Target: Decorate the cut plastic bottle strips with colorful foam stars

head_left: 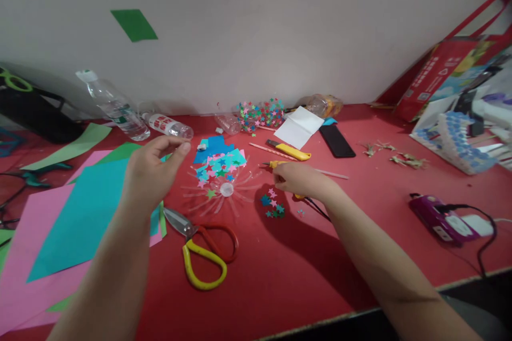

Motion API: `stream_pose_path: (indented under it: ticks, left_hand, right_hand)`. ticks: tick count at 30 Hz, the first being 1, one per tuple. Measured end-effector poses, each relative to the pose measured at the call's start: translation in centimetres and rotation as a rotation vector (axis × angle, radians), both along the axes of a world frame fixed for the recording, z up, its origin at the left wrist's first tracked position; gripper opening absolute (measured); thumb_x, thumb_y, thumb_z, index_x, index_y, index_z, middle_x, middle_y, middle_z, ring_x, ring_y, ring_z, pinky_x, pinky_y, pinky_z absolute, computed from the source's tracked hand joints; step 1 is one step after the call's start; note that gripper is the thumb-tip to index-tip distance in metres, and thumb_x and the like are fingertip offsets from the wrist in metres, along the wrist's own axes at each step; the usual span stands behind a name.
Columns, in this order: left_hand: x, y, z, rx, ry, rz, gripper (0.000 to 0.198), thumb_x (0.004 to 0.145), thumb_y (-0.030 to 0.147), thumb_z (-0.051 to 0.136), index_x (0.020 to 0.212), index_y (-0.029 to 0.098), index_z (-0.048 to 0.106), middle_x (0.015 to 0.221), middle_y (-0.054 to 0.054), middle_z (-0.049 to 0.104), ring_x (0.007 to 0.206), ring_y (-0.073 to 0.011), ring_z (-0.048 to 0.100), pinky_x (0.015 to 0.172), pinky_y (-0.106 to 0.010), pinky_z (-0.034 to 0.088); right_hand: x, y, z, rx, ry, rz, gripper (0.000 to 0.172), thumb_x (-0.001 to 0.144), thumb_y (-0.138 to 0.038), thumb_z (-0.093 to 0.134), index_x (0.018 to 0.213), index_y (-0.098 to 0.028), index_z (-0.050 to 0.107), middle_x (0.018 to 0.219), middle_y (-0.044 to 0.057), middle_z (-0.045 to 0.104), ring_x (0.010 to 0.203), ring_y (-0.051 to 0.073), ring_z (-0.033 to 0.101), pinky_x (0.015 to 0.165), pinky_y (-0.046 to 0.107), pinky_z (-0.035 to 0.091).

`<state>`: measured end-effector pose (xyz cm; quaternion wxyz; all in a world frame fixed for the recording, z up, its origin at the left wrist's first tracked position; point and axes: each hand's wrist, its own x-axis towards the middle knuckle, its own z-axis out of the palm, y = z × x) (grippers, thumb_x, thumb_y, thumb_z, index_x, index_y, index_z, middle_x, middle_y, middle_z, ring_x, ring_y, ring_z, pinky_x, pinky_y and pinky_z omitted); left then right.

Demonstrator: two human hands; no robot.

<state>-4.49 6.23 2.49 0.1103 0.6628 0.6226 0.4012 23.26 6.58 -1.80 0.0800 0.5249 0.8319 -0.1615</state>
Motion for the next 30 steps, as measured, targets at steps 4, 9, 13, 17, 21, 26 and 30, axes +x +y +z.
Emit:
stream_pose_path:
  ticks: [4,9,13,17,21,26,30]
  left_hand:
    - [0.6,-0.3,1.5,0.084,0.014,0.005,0.021,0.082,0.034,0.056,0.082,0.018,0.068,0.088,-0.002,0.072,0.084,-0.0173,0.064,0.079,-0.029,0.047]
    - [1.4,-0.9,2.5,0.129,-0.016,-0.016,0.028,0.088,0.036,0.051,0.082,0.018,0.071,0.078,-0.001,0.069,0.080,-0.0151,0.064,0.076,-0.025,0.046]
    - [1.1,-1.2,1.8,0.016,0.056,-0.089,0.023,0.085,0.038,0.056,0.080,0.019,0.069,0.078,0.001,0.068,0.078,-0.0152,0.063,0.073,-0.025,0.045]
    - [1.1,-1.3,1.5,-0.029,0.100,-0.156,0.021,0.083,0.039,0.058,0.080,0.022,0.069,0.085,0.002,0.070,0.083,-0.0161,0.063,0.076,-0.026,0.044]
    - [1.3,-1.3,1.7,-0.032,0.135,-0.152,0.022,0.083,0.042,0.058,0.083,0.023,0.069,0.086,0.003,0.071,0.084,-0.0169,0.063,0.075,-0.026,0.044]
    - [0.8,-1.3,1.7,-0.047,0.088,-0.164,0.023,0.083,0.043,0.060,0.085,0.022,0.070,0.085,0.003,0.071,0.082,-0.0159,0.063,0.074,-0.025,0.044]
    - [-0.1,-1.1,1.7,-0.049,0.046,-0.160,0.024,0.083,0.043,0.060,0.085,0.020,0.069,0.083,0.002,0.070,0.080,-0.0164,0.063,0.075,-0.026,0.045]
  right_hand:
    - [0.0,-0.6,-0.1,-0.047,-0.017,0.068,0.020,0.081,-0.018,0.052,0.092,-0.017,0.068,0.096,0.009,0.070,0.079,0.018,0.062,0.056,0.024,0.033]
    - [0.2,-1.8,-1.1,-0.111,-0.059,0.158,0.013,0.079,-0.021,0.057,0.080,-0.016,0.069,0.078,0.008,0.070,0.065,0.018,0.061,0.050,0.025,0.028]
    - [0.1,-2.7,-1.6,-0.117,-0.039,0.206,0.014,0.079,-0.026,0.060,0.087,-0.017,0.067,0.087,0.008,0.070,0.071,0.018,0.062,0.051,0.025,0.028]
    - [-0.2,-3.0,-2.4,-0.126,-0.023,0.229,0.013,0.075,-0.018,0.059,0.086,-0.017,0.065,0.088,0.008,0.069,0.072,0.018,0.062,0.052,0.025,0.029]
    - [-0.2,-2.9,-3.2,-0.106,-0.008,0.206,0.014,0.076,-0.017,0.057,0.089,-0.017,0.063,0.091,0.008,0.069,0.076,0.018,0.062,0.055,0.025,0.030]
    - [-0.1,-2.8,-3.9,-0.085,-0.013,0.180,0.011,0.078,-0.019,0.058,0.086,-0.015,0.065,0.087,0.009,0.069,0.073,0.019,0.061,0.055,0.026,0.029]
    - [0.0,-2.4,-4.0,-0.098,0.012,0.179,0.010,0.080,-0.017,0.056,0.080,-0.016,0.066,0.076,0.005,0.067,0.066,0.015,0.058,0.053,0.025,0.027]
